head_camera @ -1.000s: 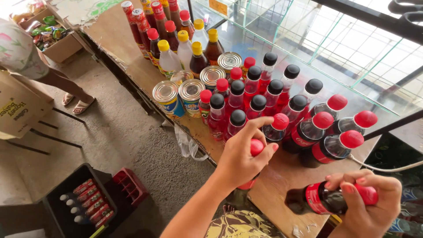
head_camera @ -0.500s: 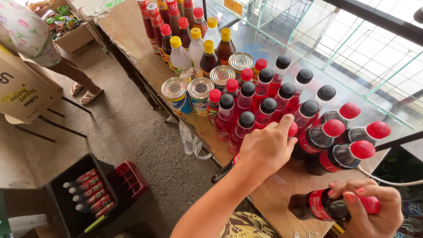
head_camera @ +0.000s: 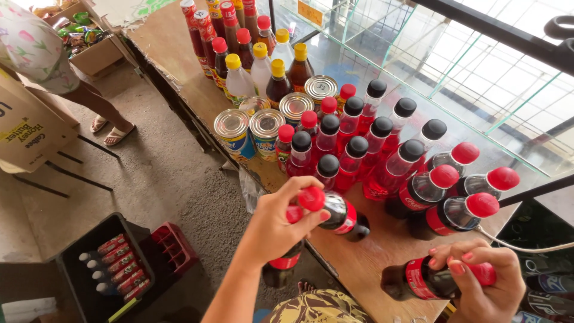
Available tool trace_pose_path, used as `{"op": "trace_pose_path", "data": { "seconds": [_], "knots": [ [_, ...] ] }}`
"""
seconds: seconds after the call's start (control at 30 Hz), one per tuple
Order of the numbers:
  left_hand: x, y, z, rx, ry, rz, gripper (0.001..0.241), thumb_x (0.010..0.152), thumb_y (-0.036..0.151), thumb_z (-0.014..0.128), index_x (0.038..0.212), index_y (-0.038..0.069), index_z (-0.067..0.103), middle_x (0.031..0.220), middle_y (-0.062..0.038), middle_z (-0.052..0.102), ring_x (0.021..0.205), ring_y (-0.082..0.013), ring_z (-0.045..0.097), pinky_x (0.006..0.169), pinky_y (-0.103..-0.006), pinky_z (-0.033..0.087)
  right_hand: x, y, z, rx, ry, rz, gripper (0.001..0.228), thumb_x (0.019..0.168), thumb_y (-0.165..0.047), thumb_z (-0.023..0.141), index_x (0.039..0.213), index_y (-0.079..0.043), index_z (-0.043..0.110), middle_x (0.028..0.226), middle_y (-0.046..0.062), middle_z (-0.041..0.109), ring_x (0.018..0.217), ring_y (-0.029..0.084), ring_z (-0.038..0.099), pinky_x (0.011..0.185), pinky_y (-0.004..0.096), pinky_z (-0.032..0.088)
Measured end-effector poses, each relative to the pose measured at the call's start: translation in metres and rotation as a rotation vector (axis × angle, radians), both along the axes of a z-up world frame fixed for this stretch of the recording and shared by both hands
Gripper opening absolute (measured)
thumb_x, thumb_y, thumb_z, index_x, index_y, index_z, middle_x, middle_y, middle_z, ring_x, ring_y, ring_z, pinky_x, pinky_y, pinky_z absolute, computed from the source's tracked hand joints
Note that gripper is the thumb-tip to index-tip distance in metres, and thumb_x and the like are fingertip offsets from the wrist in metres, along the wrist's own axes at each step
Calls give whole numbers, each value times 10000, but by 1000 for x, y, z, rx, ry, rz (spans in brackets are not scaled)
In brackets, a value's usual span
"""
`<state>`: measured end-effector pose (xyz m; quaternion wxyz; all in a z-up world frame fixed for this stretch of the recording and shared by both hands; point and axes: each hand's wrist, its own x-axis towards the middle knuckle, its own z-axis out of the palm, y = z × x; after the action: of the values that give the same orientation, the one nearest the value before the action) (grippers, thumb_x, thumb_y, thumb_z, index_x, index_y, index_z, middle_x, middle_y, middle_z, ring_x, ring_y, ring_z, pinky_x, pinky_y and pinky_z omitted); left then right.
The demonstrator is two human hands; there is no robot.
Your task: Restocking and organizing various food and beverage items on retail shelves in a small shop.
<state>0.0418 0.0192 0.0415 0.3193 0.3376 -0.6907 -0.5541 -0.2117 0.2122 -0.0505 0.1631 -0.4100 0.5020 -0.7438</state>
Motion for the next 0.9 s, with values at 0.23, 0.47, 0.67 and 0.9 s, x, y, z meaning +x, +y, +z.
{"op": "trace_pose_path", "data": {
  "seconds": [0.23,0.47,0.67,0.9],
  "knots": [
    [49,16,17,-361,-28,158,419,817,101,860,1175,89,643,881,-47,744,783,-94,716,757,-255,582,7,-15,-7,-56,22,212,159,983,44,663,1012,-30,525,853,172,649,774,249,703,902,496,589],
    [114,32,23,-357,-96,443,399,805,92,862,1157,83,674,808,-20,736,699,-69,662,654,-229,559,21,-34,-29,-124,-15,538,195,948,43,681,1068,-62,569,806,142,664,729,242,735,881,552,608],
    [180,44,31,-351,-96,699,386,837,60,813,1191,66,659,804,-1,718,620,-40,664,568,-214,545,45,-63,-48,-123,34,744,231,927,79,676,1076,-73,587,857,107,676,766,239,747,864,559,618],
    [276,59,54,-416,-119,986,405,847,20,809,1217,41,644,846,-26,706,638,-64,660,591,-215,546,79,-98,-85,-37,76,846,211,944,73,648,1083,-74,591,887,138,681,776,248,747,900,571,620]
  ]
}}
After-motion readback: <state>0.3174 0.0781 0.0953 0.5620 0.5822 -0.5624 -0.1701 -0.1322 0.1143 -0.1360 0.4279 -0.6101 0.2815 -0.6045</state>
